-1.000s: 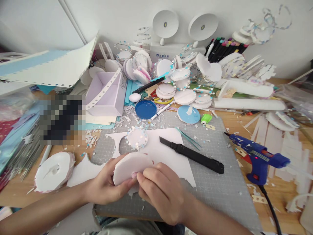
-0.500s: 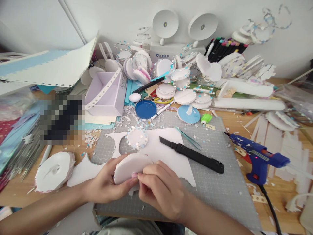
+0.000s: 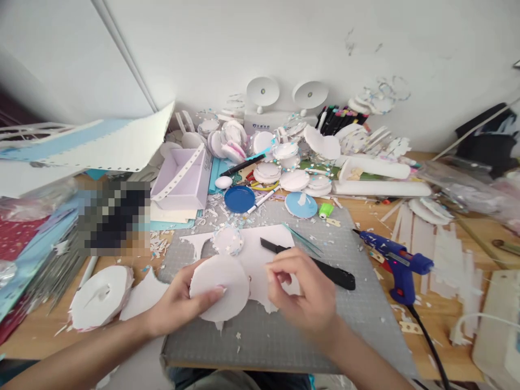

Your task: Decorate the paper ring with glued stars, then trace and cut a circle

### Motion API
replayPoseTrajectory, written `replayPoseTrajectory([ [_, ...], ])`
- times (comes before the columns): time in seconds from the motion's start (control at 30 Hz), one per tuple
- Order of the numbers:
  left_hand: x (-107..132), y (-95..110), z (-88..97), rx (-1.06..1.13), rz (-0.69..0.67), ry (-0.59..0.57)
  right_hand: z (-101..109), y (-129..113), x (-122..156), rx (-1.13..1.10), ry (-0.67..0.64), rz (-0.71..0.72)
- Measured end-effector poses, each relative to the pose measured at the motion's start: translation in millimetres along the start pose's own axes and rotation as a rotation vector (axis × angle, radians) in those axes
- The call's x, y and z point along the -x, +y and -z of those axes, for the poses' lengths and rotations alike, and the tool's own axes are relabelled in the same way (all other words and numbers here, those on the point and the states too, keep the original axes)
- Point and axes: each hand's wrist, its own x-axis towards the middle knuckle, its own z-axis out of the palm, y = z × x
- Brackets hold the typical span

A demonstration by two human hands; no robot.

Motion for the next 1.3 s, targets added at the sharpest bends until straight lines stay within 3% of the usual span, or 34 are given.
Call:
replayPoseTrajectory([
  [0.1,1.5,6.9,-2.8,0.288,0.114,-0.017,14.5,2.6,-3.3,0.067,0.042,-0.017],
  [0.27,10.1,25.0,-8.1,0.709,0.202,-0.183,40.8,12.7,-3.7,0.322,-0.111,-0.057],
  [0.4,20.9,34.4,-7.7,0.846,0.178,-0.257,55.2,27.4,-6.5,0.425,-0.228,-0.14],
  [0.5,26.8,36.0,-7.9,0.799,0.192,-0.238,57.5,38.3,-11.8,0.518,-0.244,-0.14],
  [0.77,34.0,30.4,-10.2,0.681,0.23,-0.069,43.8,44.4,-35.1,0.549,-0.327,0.043],
  [1.0,36.2,27.9,-8.8,0.605,0.248,0.007,26.3,49.0,-49.7,0.535,-0.245,0.069],
  [1.3,36.6,31.2,-7.5,0.616,0.238,0.011,-25.0,30.6,-38.4,0.299,-0.452,0.055],
])
